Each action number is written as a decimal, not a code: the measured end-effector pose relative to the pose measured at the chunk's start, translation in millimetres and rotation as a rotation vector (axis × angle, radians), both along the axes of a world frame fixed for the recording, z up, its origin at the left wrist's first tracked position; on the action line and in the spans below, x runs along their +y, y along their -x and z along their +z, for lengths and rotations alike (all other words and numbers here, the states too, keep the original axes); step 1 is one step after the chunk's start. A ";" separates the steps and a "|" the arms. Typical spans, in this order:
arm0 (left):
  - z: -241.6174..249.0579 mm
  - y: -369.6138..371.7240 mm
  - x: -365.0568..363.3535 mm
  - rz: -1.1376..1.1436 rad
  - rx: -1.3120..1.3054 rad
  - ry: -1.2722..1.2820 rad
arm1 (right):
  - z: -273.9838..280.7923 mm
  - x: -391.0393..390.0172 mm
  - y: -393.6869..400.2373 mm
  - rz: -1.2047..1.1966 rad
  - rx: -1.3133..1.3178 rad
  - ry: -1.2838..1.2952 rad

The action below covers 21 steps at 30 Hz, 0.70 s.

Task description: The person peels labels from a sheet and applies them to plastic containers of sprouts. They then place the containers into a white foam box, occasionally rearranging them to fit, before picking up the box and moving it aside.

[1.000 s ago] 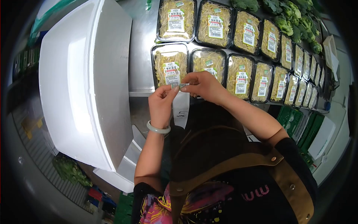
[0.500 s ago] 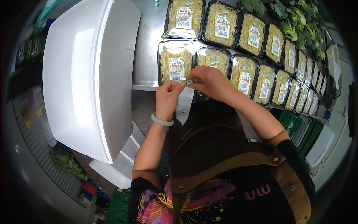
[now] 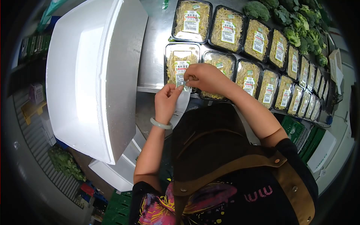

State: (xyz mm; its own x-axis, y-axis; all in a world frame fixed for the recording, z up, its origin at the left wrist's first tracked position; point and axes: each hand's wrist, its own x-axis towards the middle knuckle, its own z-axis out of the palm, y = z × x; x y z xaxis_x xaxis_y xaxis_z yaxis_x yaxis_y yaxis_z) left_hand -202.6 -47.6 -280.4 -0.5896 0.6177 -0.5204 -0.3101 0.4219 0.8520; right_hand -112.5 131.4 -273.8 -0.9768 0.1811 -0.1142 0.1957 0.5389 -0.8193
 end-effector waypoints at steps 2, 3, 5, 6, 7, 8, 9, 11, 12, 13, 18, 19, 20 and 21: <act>-5.0 0.3 -4.9 -0.025 0.014 0.011 | 3.8 0.5 2.0 0.079 -0.117 0.047; -8.0 0.5 -7.6 -0.011 0.016 0.012 | 4.6 0.6 3.2 0.122 -0.176 0.069; -12.5 0.7 -12.7 0.018 0.020 0.014 | 4.2 0.8 2.8 0.078 -0.174 0.163; -11.1 1.1 -14.1 0.016 0.011 0.015 | 3.8 0.4 2.6 0.054 -0.173 0.209; -8.3 1.5 -15.1 0.014 0.000 0.016 | 3.1 -1.1 3.3 0.026 -0.126 0.216; -6.6 1.8 -15.5 0.012 -0.010 0.018 | 2.2 -3.2 4.5 -0.001 -0.079 0.223; -6.3 2.0 -15.8 -0.007 0.004 0.007 | 1.2 -5.1 5.3 -0.029 -0.032 0.231; -6.3 2.3 -17.3 -0.044 0.033 -0.013 | -1.2 -8.0 6.1 0.067 -0.063 0.189; -7.8 2.4 -17.8 -0.046 0.038 -0.012 | -1.6 -8.8 6.6 0.114 -0.078 0.169; -11.1 2.1 -18.3 -0.048 0.043 -0.013 | -1.2 -9.1 6.9 0.109 -0.096 0.169; -18.9 5.4 -20.1 0.088 -0.013 0.022 | -10.8 -4.5 11.0 -0.304 -0.137 0.445; -16.1 7.7 -20.1 0.107 -0.037 0.018 | -16.1 -0.7 16.1 -0.420 -0.127 0.477; -14.1 8.5 -19.7 0.124 -0.062 0.014 | -22.9 4.2 24.5 -0.539 -0.118 0.507; -13.4 7.7 -19.4 0.114 -0.071 0.005 | -29.6 7.5 31.6 -0.663 -0.109 0.537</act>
